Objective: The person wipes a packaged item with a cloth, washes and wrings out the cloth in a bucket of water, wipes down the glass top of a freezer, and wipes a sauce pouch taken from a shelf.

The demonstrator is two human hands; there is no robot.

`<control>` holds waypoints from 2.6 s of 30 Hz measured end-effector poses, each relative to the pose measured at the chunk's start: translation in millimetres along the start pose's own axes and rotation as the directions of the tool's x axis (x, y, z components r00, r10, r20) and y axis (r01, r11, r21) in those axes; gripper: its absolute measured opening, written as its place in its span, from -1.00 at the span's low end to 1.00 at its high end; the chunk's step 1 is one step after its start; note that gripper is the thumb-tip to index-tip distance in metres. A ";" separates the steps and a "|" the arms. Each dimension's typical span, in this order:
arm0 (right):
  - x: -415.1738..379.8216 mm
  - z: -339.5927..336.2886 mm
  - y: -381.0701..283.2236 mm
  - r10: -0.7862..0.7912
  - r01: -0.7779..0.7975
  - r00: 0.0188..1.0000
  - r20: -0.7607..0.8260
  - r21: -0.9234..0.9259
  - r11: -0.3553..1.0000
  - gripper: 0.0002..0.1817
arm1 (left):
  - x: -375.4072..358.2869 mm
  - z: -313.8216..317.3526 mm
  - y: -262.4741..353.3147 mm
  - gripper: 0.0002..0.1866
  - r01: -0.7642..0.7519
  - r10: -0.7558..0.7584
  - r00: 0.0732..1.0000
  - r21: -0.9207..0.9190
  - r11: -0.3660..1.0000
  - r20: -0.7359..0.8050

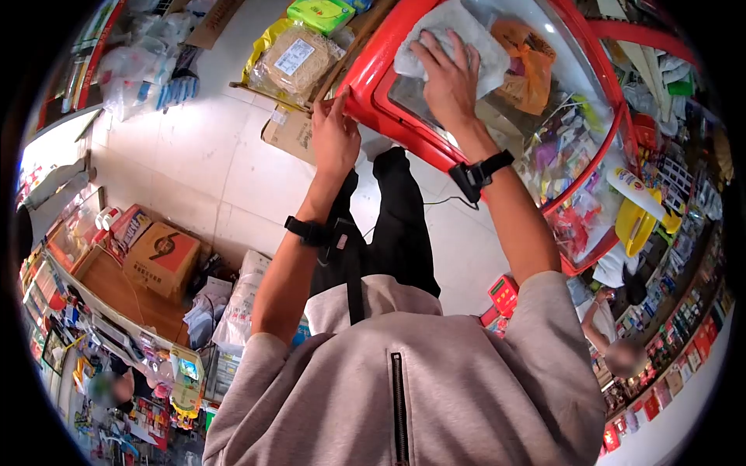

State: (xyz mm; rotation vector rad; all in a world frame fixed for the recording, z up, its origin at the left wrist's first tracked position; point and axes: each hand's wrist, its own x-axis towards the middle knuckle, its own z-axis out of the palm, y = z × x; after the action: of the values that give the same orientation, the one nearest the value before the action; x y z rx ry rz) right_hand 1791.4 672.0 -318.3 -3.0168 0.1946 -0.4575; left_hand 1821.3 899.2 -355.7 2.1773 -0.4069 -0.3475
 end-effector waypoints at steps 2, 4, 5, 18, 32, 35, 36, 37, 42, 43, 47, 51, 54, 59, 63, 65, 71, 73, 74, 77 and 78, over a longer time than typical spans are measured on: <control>-29.4 2.0 -26.1 -0.046 0.049 0.990 0.134 -0.017 0.999 -0.61 | -2.5 2.3 -2.7 -0.34 -0.003 0.003 1.000 0.022 1.000 -0.007; -59.5 -0.3 -46.6 -0.191 0.173 0.962 0.197 0.104 0.979 -0.61 | -1.0 4.8 -2.3 -0.33 -0.028 0.029 0.999 0.032 0.999 -0.016; -58.5 0.4 -43.0 -0.197 0.175 0.956 0.219 0.113 0.978 -0.60 | -1.2 4.0 -2.6 -0.33 -0.026 0.026 1.000 0.011 1.000 -0.007; -48.2 -4.2 -40.4 -0.170 0.155 0.970 0.176 0.094 0.983 -0.47 | -2.4 3.0 1.3 -0.35 -0.022 0.024 0.999 0.062 0.998 -0.031; -43.9 -12.1 -34.4 -0.206 0.198 0.956 0.210 0.059 0.978 -0.67 | 1.3 1.6 -2.5 -0.41 0.003 -0.002 1.000 0.072 0.997 -0.023; -45.3 -9.0 -21.0 -0.261 0.253 0.930 0.258 0.066 0.965 -0.68 | -3.6 -1.8 -12.5 -0.42 -0.026 0.026 1.000 0.007 1.000 -0.015; -44.2 -8.5 -20.5 -0.263 0.254 0.930 0.256 0.068 0.965 -0.68 | -3.7 -2.5 -14.6 -0.46 -0.012 0.011 1.000 -0.057 0.998 -0.015; -45.3 -7.7 -23.7 -0.265 0.257 0.930 0.255 0.064 0.964 -0.68 | -3.3 -2.8 -16.4 -0.50 0.002 -0.003 1.000 -0.121 0.993 -0.014; -75.0 -12.8 -43.7 -0.086 0.079 0.992 0.094 0.079 0.994 -0.69 | -29.0 -10.5 -46.7 -0.65 0.184 -0.180 0.983 -0.266 0.946 0.041; -87.2 -18.0 -39.8 -0.072 0.061 0.992 0.108 0.102 0.993 -0.67 | -38.2 -15.6 -58.1 -0.69 0.196 -0.186 0.980 -0.221 0.955 0.063; -135.6 -40.9 -17.7 -0.026 0.019 0.988 0.151 0.050 0.999 -0.62 | -71.1 -36.2 -85.8 -0.78 0.306 -0.267 0.948 -0.255 0.917 0.174; -194.5 -58.6 -3.7 0.177 -0.169 0.954 0.243 -0.057 0.984 -0.47 | -96.0 -39.8 -110.8 -0.78 0.396 -0.303 0.903 -0.322 0.860 0.303; -229.1 -67.8 6.0 0.304 -0.295 0.917 0.259 -0.076 0.953 -0.39 | -102.1 -45.1 -110.1 -0.78 0.389 -0.261 0.884 -0.302 0.870 0.387; -281.2 -80.6 18.6 0.506 -0.482 0.831 0.230 -0.158 0.862 -0.28 | -98.5 -52.1 -87.4 -0.76 0.346 -0.181 0.869 -0.303 0.888 0.460; -278.5 -84.9 16.5 0.505 -0.504 0.835 0.218 -0.063 0.861 -0.31 | -96.8 -42.9 -78.4 -0.75 0.354 -0.176 0.861 -0.313 0.881 0.477; -270.0 -79.2 13.4 0.440 -0.441 0.867 0.232 -0.054 0.896 -0.32 | -95.6 -34.1 -78.8 -0.73 0.317 -0.129 0.857 -0.314 0.895 0.499; -199.6 -53.3 -26.7 0.225 -0.260 0.959 0.172 0.221 0.940 -0.35 | -106.2 -14.2 -57.1 -0.72 0.358 -0.164 0.829 -0.283 0.890 0.535; -169.2 -40.8 -50.1 0.118 -0.160 0.981 0.152 0.305 0.939 -0.39 | -110.0 -11.5 -41.9 -0.72 0.382 -0.199 0.816 -0.249 0.890 0.542; -154.3 -32.0 -60.5 0.063 -0.103 0.989 0.137 0.310 0.945 -0.42 | -113.2 -9.7 -37.0 -0.72 0.405 -0.227 0.803 -0.224 0.887 0.552; -109.0 -14.7 -94.9 0.026 -0.082 0.964 0.266 0.201 0.976 -0.33 | -124.1 -4.2 -34.1 -0.73 0.423 -0.237 0.798 -0.234 0.876 0.555; -96.2 -6.7 -105.1 -0.001 -0.053 0.951 0.309 0.166 0.985 -0.34 | -127.3 -3.4 -34.3 -0.73 0.427 -0.245 0.795 -0.226 0.875 0.555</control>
State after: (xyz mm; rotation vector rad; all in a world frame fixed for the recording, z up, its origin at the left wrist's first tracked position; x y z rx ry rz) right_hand 1710.2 788.7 -329.1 -2.8597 0.1622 0.0046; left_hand 1712.7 973.0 -368.4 1.7800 -0.2076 -1.1378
